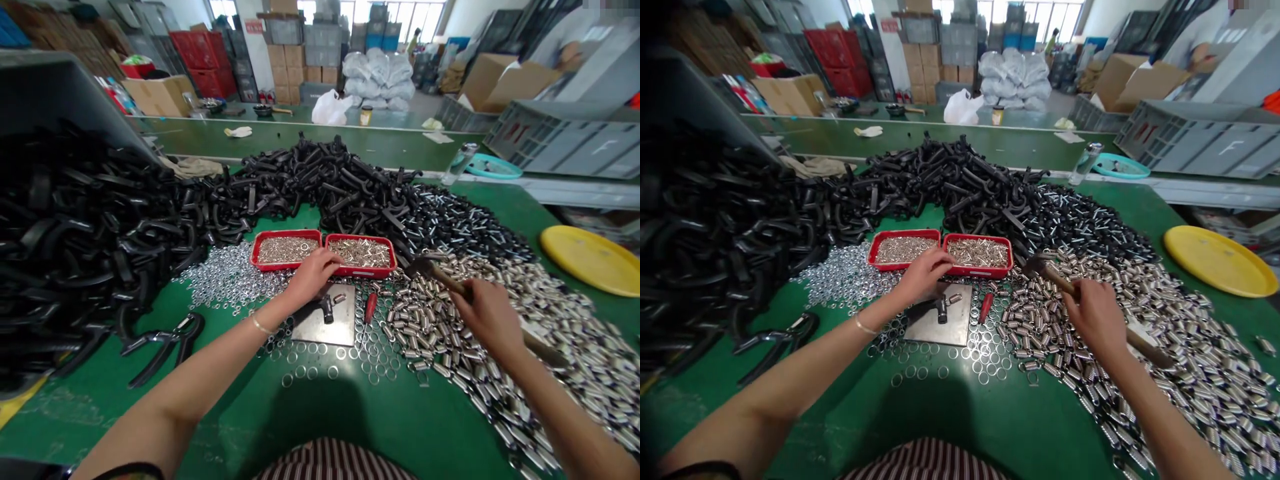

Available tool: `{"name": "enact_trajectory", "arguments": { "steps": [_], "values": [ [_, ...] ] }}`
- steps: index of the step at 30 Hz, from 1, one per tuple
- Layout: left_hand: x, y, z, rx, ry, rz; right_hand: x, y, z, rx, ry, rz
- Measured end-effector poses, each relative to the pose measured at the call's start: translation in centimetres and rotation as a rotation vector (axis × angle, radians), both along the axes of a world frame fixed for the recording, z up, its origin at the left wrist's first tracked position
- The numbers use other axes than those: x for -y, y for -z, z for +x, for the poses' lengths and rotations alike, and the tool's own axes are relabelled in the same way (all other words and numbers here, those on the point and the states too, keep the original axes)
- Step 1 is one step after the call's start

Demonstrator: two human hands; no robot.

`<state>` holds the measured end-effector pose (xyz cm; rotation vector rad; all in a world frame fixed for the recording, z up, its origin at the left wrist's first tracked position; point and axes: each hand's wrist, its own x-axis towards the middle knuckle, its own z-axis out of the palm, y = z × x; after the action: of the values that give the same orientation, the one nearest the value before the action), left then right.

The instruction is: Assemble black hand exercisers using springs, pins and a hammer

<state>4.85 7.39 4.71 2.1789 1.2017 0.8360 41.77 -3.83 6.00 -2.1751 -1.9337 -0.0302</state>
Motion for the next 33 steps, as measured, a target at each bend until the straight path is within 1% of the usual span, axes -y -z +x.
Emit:
{"name": "enact_trajectory", "arguments": {
  "steps": [1, 2, 4, 5, 7, 9, 11, 13, 15, 17, 19, 21, 22, 24, 26, 28, 30, 32, 33],
  "values": [
    [1.2, 0.4, -0.9, 0.044, -0.027, -0.08, 0.7, -0.5, -0.8, -0.12, 0.015, -0.024],
    [2.2, 0.8, -1.7, 0.075, -0.051, -0.164, 1.4, -0.8, -1.8, -0.267, 0.007, -0.091],
    [3.7, 1.6, -2.8, 0.107, -0.082, -0.281, 2.6, -1.1, -4.1, -0.554, -0.062, -0.273],
    [4.2, 2.1, -3.1, 0.105, -0.086, -0.296, 3.0, -1.1, -5.4, -0.649, -0.107, -0.34],
    [4.5, 2.9, -3.3, 0.073, -0.09, -0.267, 3.2, -0.7, -7.8, -0.715, -0.175, -0.369],
    [4.4, 3.6, -3.2, 0.023, -0.099, -0.24, 3.1, -0.2, -9.6, -0.699, -0.215, -0.352],
    [4.2, 4.1, -3.0, -0.025, -0.103, -0.253, 2.7, 0.3, -10.8, -0.699, -0.239, -0.36],
    [4.0, 4.3, -3.0, -0.073, -0.11, -0.264, 2.3, 0.7, -11.3, -0.705, -0.251, -0.374],
    [3.9, 4.2, -3.0, -0.13, -0.098, -0.217, 2.0, 1.0, -11.5, -0.681, -0.273, -0.367],
    [3.8, 3.7, -3.0, -0.22, -0.015, -0.096, 1.7, 1.2, -11.6, -0.636, -0.312, -0.36],
    [3.7, 3.0, -3.0, -0.321, 0.128, 0.031, 1.5, 1.2, -11.7, -0.582, -0.367, -0.353],
    [3.9, 2.5, -3.1, -0.387, 0.229, 0.094, 1.5, 0.8, -12.1, -0.531, -0.409, -0.341],
    [4.1, 2.4, -3.2, -0.395, 0.231, 0.102, 1.6, 0.5, -12.4, -0.512, -0.419, -0.327],
    [5.0, 2.6, -3.3, -0.379, 0.153, 0.093, 1.9, -0.3, -13.2, -0.499, -0.427, -0.288],
    [6.1, 3.1, -3.4, -0.349, 0.052, 0.049, 2.1, -1.0, -14.1, -0.509, -0.435, -0.225],
    [7.0, 3.6, -3.3, -0.33, 0.01, -0.015, 2.0, -1.0, -15.1, -0.489, -0.45, -0.185],
    [7.5, 4.0, -3.2, -0.317, 0.005, -0.059, 1.3, -0.4, -15.7, -0.412, -0.455, -0.228],
    [7.5, 4.1, -3.1, -0.302, 0.005, -0.084, 0.3, 0.8, -15.6, -0.352, -0.433, -0.34],
    [7.5, 4.1, -3.1, -0.292, 0.005, -0.095, -0.2, 1.5, -15.4, -0.359, -0.412, -0.398]
  ]
}}
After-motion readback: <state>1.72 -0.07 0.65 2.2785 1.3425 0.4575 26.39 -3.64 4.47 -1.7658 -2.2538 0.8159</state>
